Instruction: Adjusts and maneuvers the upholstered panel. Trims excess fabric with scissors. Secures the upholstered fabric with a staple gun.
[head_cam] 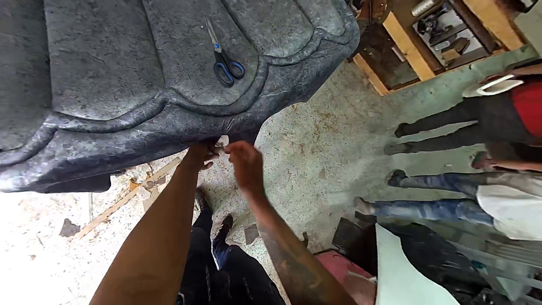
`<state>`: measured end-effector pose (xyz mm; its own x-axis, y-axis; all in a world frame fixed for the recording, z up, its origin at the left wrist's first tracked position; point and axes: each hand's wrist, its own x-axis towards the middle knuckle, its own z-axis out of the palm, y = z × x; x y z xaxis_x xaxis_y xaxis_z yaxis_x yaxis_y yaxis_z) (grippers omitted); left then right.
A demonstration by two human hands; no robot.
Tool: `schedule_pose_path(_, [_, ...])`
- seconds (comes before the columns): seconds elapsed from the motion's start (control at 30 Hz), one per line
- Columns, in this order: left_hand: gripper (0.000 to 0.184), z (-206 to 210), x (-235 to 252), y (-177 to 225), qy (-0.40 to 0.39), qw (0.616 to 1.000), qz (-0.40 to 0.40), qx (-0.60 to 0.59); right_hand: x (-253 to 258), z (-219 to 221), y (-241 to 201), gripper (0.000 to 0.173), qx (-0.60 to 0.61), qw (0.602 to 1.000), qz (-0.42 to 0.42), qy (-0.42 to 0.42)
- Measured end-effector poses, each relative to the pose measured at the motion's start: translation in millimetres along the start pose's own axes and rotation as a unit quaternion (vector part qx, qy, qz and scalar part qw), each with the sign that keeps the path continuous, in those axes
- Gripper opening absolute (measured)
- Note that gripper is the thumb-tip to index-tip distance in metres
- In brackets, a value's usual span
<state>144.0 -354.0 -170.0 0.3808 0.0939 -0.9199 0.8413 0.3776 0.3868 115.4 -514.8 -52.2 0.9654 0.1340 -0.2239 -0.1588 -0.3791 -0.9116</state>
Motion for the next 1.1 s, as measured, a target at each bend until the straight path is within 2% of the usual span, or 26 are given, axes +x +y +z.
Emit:
schedule_pose_path(0.07, [0.034, -7.4, -2.6, -29.0, -0.064, 0.998, -0.011, 0.002, 4.8, 31.8, 49.3, 0.044, 0.003, 0.996, 0.09, -0.019])
schedule_pose_path(0.1, [0.037, -10.7, -5.9, -42.8, -0.1, 0.995, -0.01, -0.01, 14.2, 45.2, 61.4, 0.051, 0.022, 0.993, 0.11, -0.029])
schedule_pose_path(0.13, [0.042, -11.4, -11.5, -53.5, -0.121, 0.992, -0.004, -0.019, 24.3, 57.8, 65.6, 0.044, 0.037, 0.993, 0.11, -0.019])
schedule_pose_path(0.2, [0.043, -3.9, -31.1, -64.8, -0.11, 0.994, 0.025, -0.018, 39.7, 73.5, 54.1, 0.016, 0.032, 0.995, 0.098, 0.011])
schedule_pose_path(0.3, [0.035, -3.0, -58.4, -71.6, -0.071, 0.992, 0.099, -0.012, 52.5, 73.8, 33.0, 0.03, -0.067, 0.989, 0.129, -0.026])
schedule_pose_path(0.4, [0.042, -29.3, -59.5, -76.0, -0.077, 0.967, 0.192, -0.149, 60.0, 73.7, 29.1, 0.033, -0.117, 0.978, 0.168, -0.05])
schedule_pose_path(0.47, [0.043, -33.7, -57.4, -55.4, -0.052, 0.951, 0.223, -0.208, 67.4, 75.5, 24.1, 0.033, -0.13, 0.97, 0.196, -0.062])
schedule_pose_path(0.57, [0.045, -15.4, -46.7, -11.8, 0.063, 0.967, 0.158, -0.192, 73.6, 81.7, 27.0, 0.035, -0.123, 0.968, 0.214, -0.047])
schedule_pose_path(0.7, [0.044, -4.3, -28.2, 12.3, 0.137, 0.979, 0.097, -0.117, 80.8, 87.2, 23.3, 0.038, -0.152, 0.96, 0.231, -0.045])
schedule_pose_path(0.9, [0.039, 9.5, -14.1, 17.6, 0.175, 0.975, 0.085, -0.105, 95.1, 99.5, 41.9, 0.04, -0.199, 0.958, 0.205, -0.037])
schedule_pose_path(1.03, [0.039, 10.7, -10.8, 11.9, 0.172, 0.974, 0.104, -0.104, 99.4, 105.3, 61.9, 0.042, -0.266, 0.95, 0.134, -0.089])
schedule_pose_path(1.1, [0.035, 7.8, -13.5, 9.4, 0.161, 0.975, 0.111, -0.103, 89.9, 103.1, 62.0, 0.039, -0.264, 0.953, 0.116, -0.09])
